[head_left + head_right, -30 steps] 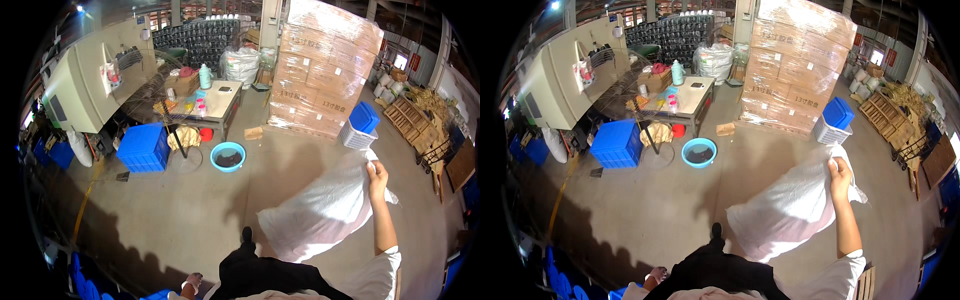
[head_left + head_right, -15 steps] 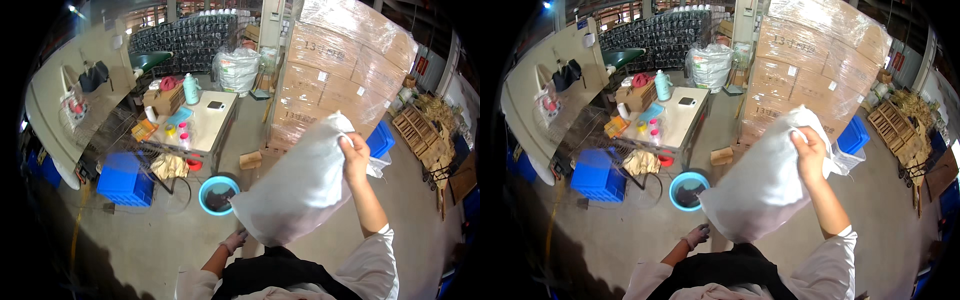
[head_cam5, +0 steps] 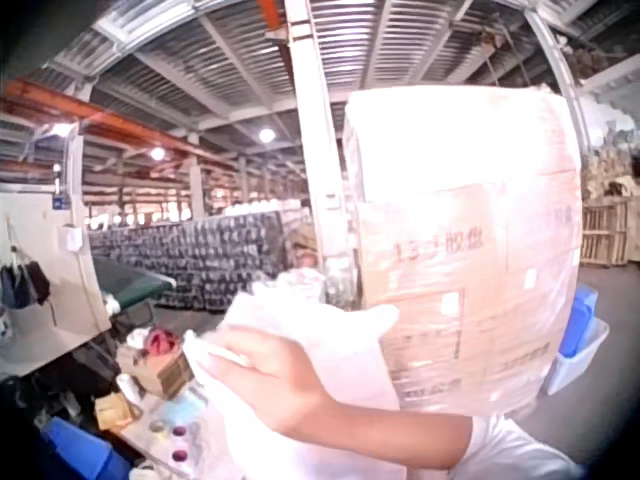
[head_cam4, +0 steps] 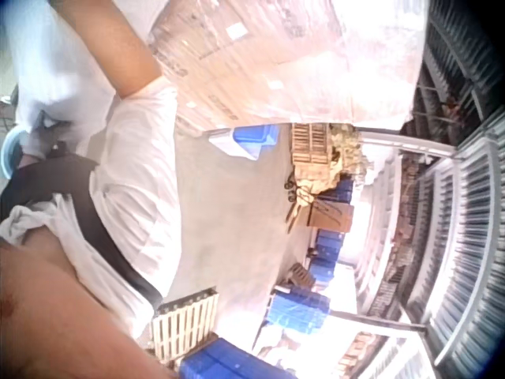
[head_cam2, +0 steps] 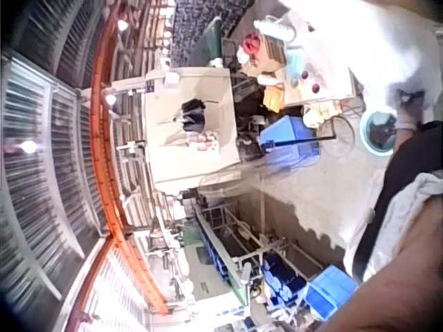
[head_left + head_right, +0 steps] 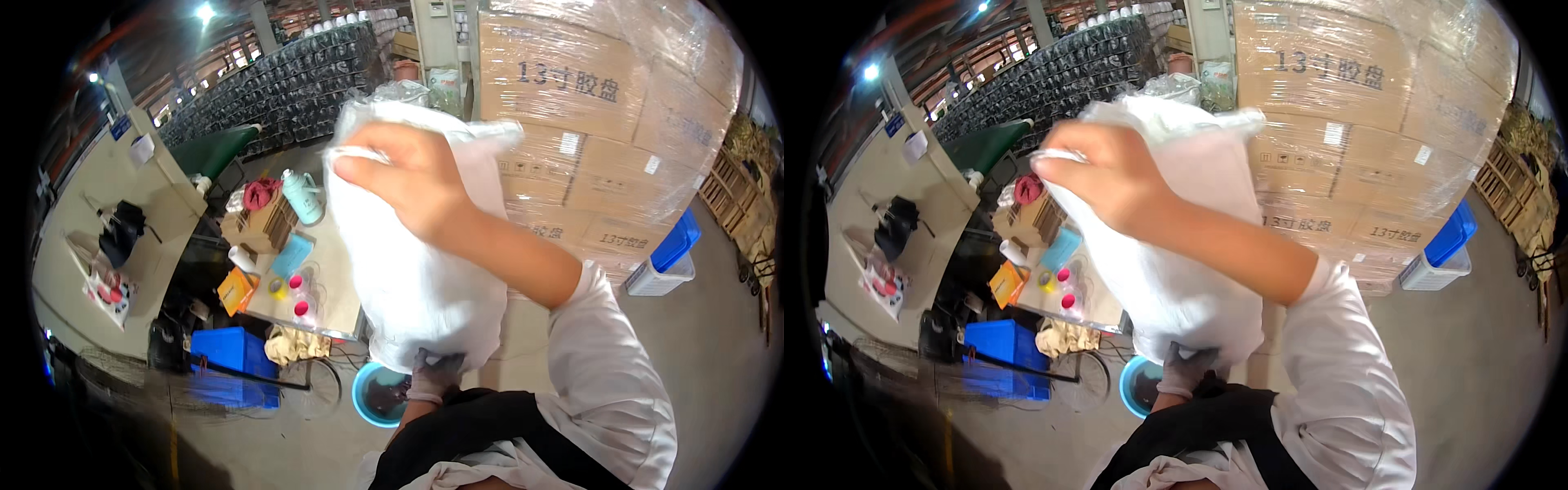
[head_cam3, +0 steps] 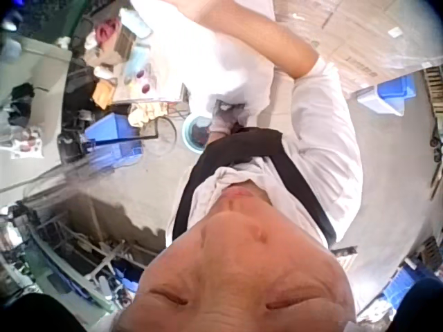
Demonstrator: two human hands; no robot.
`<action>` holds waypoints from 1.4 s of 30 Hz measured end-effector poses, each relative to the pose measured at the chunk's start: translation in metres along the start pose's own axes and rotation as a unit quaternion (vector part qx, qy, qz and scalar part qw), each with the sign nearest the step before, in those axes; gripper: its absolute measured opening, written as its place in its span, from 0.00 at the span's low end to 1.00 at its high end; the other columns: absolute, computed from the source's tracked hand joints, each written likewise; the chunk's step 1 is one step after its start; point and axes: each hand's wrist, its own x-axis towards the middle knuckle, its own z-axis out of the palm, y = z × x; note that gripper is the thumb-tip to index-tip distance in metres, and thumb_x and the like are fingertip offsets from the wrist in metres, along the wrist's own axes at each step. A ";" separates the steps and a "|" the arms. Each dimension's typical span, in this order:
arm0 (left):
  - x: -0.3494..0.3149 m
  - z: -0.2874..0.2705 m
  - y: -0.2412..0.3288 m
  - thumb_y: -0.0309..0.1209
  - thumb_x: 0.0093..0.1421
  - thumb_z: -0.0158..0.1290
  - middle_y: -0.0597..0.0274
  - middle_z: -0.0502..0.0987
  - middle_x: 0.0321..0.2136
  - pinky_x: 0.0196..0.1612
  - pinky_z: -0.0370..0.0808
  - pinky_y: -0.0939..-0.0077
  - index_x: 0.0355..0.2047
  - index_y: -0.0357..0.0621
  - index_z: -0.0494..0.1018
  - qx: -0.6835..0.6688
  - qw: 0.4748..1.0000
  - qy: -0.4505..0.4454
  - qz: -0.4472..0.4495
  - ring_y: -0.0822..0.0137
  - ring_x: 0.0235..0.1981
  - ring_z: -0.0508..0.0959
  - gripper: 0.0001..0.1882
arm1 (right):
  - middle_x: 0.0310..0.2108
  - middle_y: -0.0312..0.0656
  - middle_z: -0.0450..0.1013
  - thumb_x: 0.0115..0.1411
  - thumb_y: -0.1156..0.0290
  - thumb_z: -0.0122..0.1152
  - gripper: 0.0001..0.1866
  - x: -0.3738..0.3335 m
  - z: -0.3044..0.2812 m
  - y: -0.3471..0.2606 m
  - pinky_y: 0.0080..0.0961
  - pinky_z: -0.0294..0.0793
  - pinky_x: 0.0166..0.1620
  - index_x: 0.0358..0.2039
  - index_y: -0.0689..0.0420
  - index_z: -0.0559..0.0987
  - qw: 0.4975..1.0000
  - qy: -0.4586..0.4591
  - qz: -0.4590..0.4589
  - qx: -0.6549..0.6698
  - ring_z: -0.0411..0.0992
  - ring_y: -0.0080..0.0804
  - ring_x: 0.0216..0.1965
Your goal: The person operates a machine by placing a blue reel onto a spindle and adjusting a transparent hopper. They then walk through the warehouse, pick up a large white sack, and place it into a blue crate. Finally, they pick up a yellow sack and place it into another blue crate.
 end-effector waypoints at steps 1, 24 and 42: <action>0.034 0.014 0.015 0.49 0.56 0.51 0.41 0.49 0.63 0.65 0.52 0.50 0.63 0.37 0.45 0.019 1.000 -0.003 0.008 0.42 0.62 0.53 0.44 | 0.28 0.33 0.73 0.58 0.69 0.61 0.08 0.026 -0.003 0.020 0.17 0.66 0.36 0.31 0.62 0.78 0.999 0.014 -0.033 -0.007 0.67 0.18 0.32; 0.677 0.471 0.392 0.39 0.65 0.42 0.47 0.50 0.64 0.60 0.59 0.32 0.63 0.40 0.49 0.017 0.983 -0.096 0.155 0.43 0.64 0.53 0.30 | 0.24 0.33 0.73 0.61 0.69 0.59 0.08 0.479 -0.228 0.443 0.13 0.68 0.31 0.31 0.61 0.77 0.941 0.065 -0.220 0.250 0.70 0.16 0.25; 1.171 0.586 0.458 0.35 0.66 0.39 0.49 0.60 0.60 0.61 0.62 0.42 0.57 0.39 0.59 0.050 0.986 -0.134 0.086 0.47 0.61 0.60 0.22 | 0.26 0.37 0.75 0.58 0.70 0.60 0.06 0.661 -0.444 0.819 0.17 0.72 0.33 0.30 0.59 0.77 0.952 0.187 -0.212 0.118 0.72 0.22 0.26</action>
